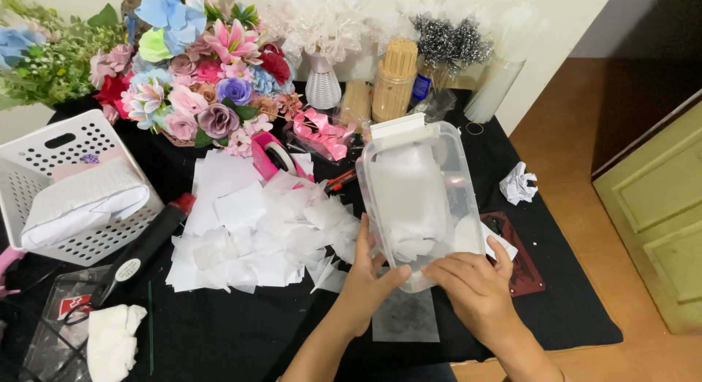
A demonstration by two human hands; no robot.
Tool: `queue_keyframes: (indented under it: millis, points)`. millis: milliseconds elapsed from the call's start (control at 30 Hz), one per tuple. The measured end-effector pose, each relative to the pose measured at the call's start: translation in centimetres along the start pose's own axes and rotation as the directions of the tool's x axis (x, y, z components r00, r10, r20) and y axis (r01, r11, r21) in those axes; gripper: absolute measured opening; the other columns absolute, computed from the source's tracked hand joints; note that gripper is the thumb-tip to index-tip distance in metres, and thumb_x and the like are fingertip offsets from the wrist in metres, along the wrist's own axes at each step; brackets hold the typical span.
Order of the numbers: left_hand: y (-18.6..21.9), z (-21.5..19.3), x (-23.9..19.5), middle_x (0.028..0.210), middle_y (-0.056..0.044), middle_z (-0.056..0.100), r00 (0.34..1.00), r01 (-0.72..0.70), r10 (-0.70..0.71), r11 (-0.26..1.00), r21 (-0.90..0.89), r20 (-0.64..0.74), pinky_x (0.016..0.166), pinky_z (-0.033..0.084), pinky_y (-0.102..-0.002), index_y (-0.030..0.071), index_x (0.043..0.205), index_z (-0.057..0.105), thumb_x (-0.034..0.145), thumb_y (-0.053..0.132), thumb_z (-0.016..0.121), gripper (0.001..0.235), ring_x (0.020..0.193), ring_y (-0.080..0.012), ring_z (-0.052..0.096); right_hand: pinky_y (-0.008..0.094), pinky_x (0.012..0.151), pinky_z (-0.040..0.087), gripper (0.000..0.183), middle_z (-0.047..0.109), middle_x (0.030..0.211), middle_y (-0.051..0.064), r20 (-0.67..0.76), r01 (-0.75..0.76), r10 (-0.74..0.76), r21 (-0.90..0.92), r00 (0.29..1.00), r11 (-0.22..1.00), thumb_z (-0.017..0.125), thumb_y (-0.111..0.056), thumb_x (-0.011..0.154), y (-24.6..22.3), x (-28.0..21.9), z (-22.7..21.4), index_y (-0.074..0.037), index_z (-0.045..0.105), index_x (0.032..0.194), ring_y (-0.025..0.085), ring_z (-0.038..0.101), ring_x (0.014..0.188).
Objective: Folding small pieces of white tissue paper and placing them into a clear plastic storage container at a design station.
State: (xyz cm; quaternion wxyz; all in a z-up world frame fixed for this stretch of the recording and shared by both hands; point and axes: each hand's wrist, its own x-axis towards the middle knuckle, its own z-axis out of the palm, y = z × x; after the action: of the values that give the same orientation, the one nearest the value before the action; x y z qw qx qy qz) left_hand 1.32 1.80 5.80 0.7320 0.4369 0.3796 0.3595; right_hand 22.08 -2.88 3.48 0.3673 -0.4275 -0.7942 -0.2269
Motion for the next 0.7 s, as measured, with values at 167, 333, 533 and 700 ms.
queue_keyframes:
  millis: [167,333,533,700]
  points:
    - [-1.6,-0.6,0.6,0.168,-0.003,0.024,0.999,-0.051,0.051,0.997,-0.059,-0.010,0.110,0.044,-0.044,0.033,0.164,0.000,0.067,0.039,0.080,0.126,0.144,-0.0265,0.043,0.044,0.107,0.044,0.029,0.074,0.108,-0.002,0.114,-0.078,0.051,0.246,0.992,0.966,0.080,-0.018,0.084,-0.1,-0.1,-0.8,-0.016,0.071,0.112,0.018,0.070,0.099]
    - [-3.0,-1.0,1.3,0.167,-0.004,0.022,0.994,-0.104,0.105,0.993,-0.054,0.021,0.106,0.048,-0.043,0.034,0.164,0.002,0.064,0.041,0.081,0.127,0.143,-0.0276,0.042,0.037,0.101,0.058,0.036,0.071,0.118,0.015,0.109,-0.133,0.098,0.390,0.989,0.911,0.075,-0.016,0.088,0.8,4.4,-3.2,-0.001,0.068,0.120,0.027,0.071,0.107]
    - [-5.0,-0.3,2.0,0.169,0.000,0.024,0.974,-0.217,0.222,0.971,-0.100,0.035,0.104,0.050,-0.040,0.029,0.164,0.005,0.067,0.025,0.083,0.123,0.145,-0.0221,0.041,0.047,0.113,0.043,0.071,0.051,0.147,0.020,0.384,-0.067,0.045,0.044,0.922,0.997,0.080,-0.013,0.079,6.8,7.2,5.9,0.000,0.052,0.143,0.035,0.048,0.139]
    - [-3.9,-0.5,1.0,0.165,-0.005,0.031,0.998,-0.053,0.054,0.998,-0.040,0.039,0.105,0.051,-0.044,0.032,0.164,0.006,0.066,0.035,0.080,0.122,0.140,-0.0264,0.046,0.038,0.085,0.044,0.083,0.064,0.107,0.005,0.419,0.187,-0.085,-0.208,0.904,0.960,0.098,-0.036,0.045,7.5,8.0,9.4,-0.010,0.055,0.111,0.029,0.062,0.103]
